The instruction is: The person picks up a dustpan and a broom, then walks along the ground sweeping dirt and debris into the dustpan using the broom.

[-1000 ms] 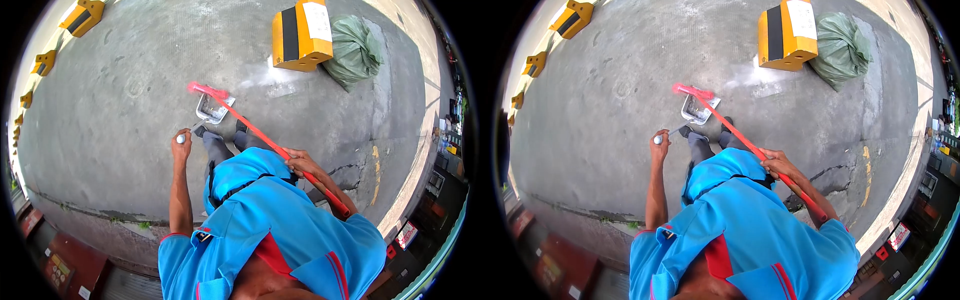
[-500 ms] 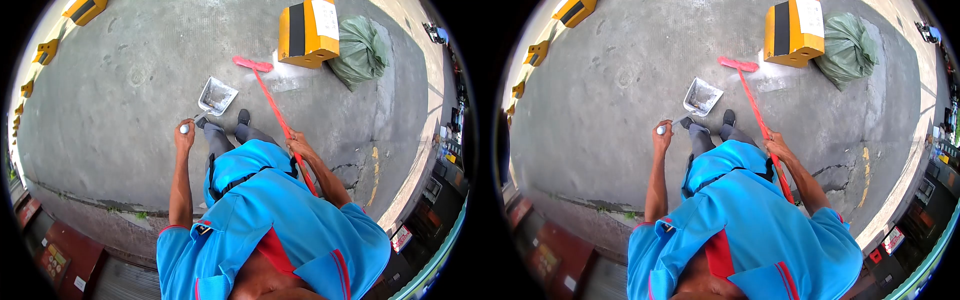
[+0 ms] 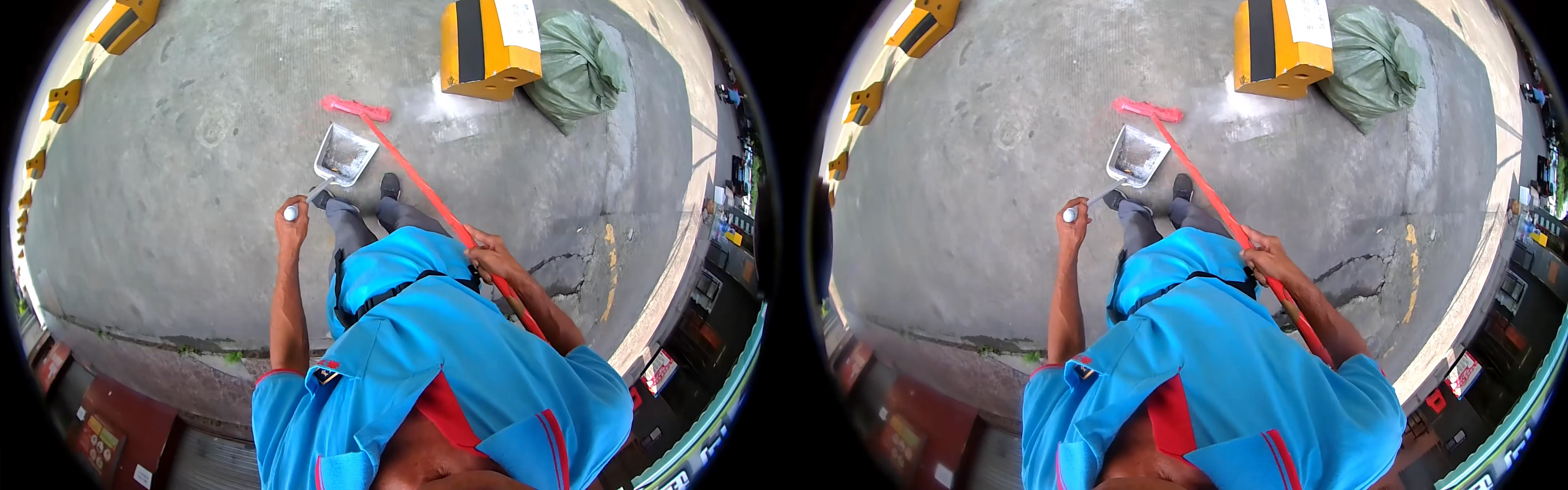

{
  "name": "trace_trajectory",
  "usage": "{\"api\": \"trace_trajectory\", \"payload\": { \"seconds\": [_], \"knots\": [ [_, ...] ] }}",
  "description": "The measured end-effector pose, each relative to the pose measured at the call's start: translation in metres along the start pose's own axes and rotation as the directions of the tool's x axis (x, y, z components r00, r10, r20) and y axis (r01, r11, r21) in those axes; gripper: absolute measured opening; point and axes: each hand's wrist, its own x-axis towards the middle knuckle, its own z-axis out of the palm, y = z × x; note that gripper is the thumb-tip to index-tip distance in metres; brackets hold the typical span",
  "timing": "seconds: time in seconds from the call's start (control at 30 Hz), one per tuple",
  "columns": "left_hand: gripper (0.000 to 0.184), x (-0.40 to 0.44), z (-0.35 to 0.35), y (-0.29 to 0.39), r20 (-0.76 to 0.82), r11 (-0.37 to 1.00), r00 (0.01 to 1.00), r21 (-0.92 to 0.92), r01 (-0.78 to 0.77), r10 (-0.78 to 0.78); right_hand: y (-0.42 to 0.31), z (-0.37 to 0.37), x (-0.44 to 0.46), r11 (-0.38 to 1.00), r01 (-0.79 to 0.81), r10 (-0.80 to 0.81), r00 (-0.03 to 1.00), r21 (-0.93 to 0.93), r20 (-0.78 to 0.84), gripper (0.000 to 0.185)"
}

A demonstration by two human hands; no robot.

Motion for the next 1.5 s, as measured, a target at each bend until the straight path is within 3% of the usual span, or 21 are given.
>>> {"api": "trace_trajectory", "payload": {
  "seconds": [0.1,0.2,0.27,0.37,0.47,0.57,0.7,0.77,0.9,1.0,1.07,1.17,1.3,1.4,1.47,1.5],
  "knots": [
    [0.019,0.002,-0.003,-0.005,0.044,0.998,0.999,0.059,-0.001,-0.002,0.009,-0.016,0.007,0.994,0.077,-0.067,0.990,0.077,-0.121,0.070],
    [0.019,0.004,-0.003,-0.011,0.031,0.996,0.999,0.087,-0.015,0.012,0.021,-0.041,0.030,0.993,0.115,-0.103,0.964,0.036,-0.244,0.072],
    [0.018,0.004,-0.001,-0.012,-0.029,0.998,1.000,0.070,-0.005,0.007,0.028,-0.046,0.043,0.993,0.107,-0.091,0.963,0.048,-0.252,0.073],
    [0.019,0.000,-0.002,0.000,0.006,0.995,0.999,0.083,0.047,-0.048,0.049,-0.036,0.059,0.986,0.079,-0.033,0.955,0.145,-0.295,0.073],
    [0.019,0.003,0.001,-0.014,-0.039,0.991,0.999,0.128,0.027,-0.022,0.056,-0.009,0.054,0.997,0.027,-0.010,0.975,0.074,-0.220,0.072],
    [0.019,0.001,-0.001,-0.008,0.001,0.997,1.000,0.082,0.011,-0.011,0.046,0.003,0.041,0.999,0.036,-0.036,0.999,-0.008,-0.041,0.069],
    [0.020,0.001,-0.003,-0.001,0.033,0.992,0.997,0.112,0.061,-0.065,0.027,0.002,0.021,0.992,-0.034,0.024,0.997,0.118,0.079,0.064],
    [0.020,0.001,-0.002,-0.006,0.011,0.992,0.999,0.120,0.034,-0.036,0.020,0.003,0.013,1.000,-0.012,0.014,0.992,-0.018,0.125,0.064],
    [0.023,-0.002,-0.001,-0.004,-0.014,0.983,0.998,0.169,0.070,-0.069,0.011,0.002,0.025,0.999,0.016,-0.012,0.993,-0.036,0.119,0.069],
    [0.023,-0.003,0.002,0.001,-0.032,0.987,0.996,0.139,0.083,-0.079,0.002,-0.005,0.062,0.981,0.133,-0.127,0.990,-0.140,0.054,0.070],
    [0.023,-0.005,0.001,0.003,-0.028,0.986,0.995,0.135,0.096,-0.093,-0.002,-0.012,0.089,0.925,0.227,-0.248,0.968,-0.303,-0.029,0.071],
    [0.023,0.002,0.002,-0.001,-0.030,0.987,0.996,0.134,0.089,-0.086,0.009,-0.009,0.103,0.924,0.196,-0.239,0.966,-0.329,-0.097,0.066],
    [0.020,0.000,0.004,0.001,-0.030,0.991,0.999,0.129,0.019,-0.016,0.045,-0.007,0.093,0.862,0.311,-0.327,0.945,-0.399,0.030,0.068],
    [0.020,-0.001,0.006,-0.008,-0.052,0.989,0.998,0.149,-0.010,0.018,0.035,-0.003,0.057,0.897,0.286,-0.263,0.958,-0.336,0.113,0.069],
    [0.020,-0.002,0.005,-0.014,-0.071,0.984,0.996,0.173,-0.038,0.051,0.006,0.001,0.020,0.972,0.000,0.029,0.993,-0.236,0.118,0.070],
    [0.020,-0.001,0.003,-0.013,-0.074,0.981,0.996,0.190,-0.044,0.059,0.005,-0.002,0.017,0.973,0.006,0.023,0.992,-0.230,0.121,0.070]
  ]
}}
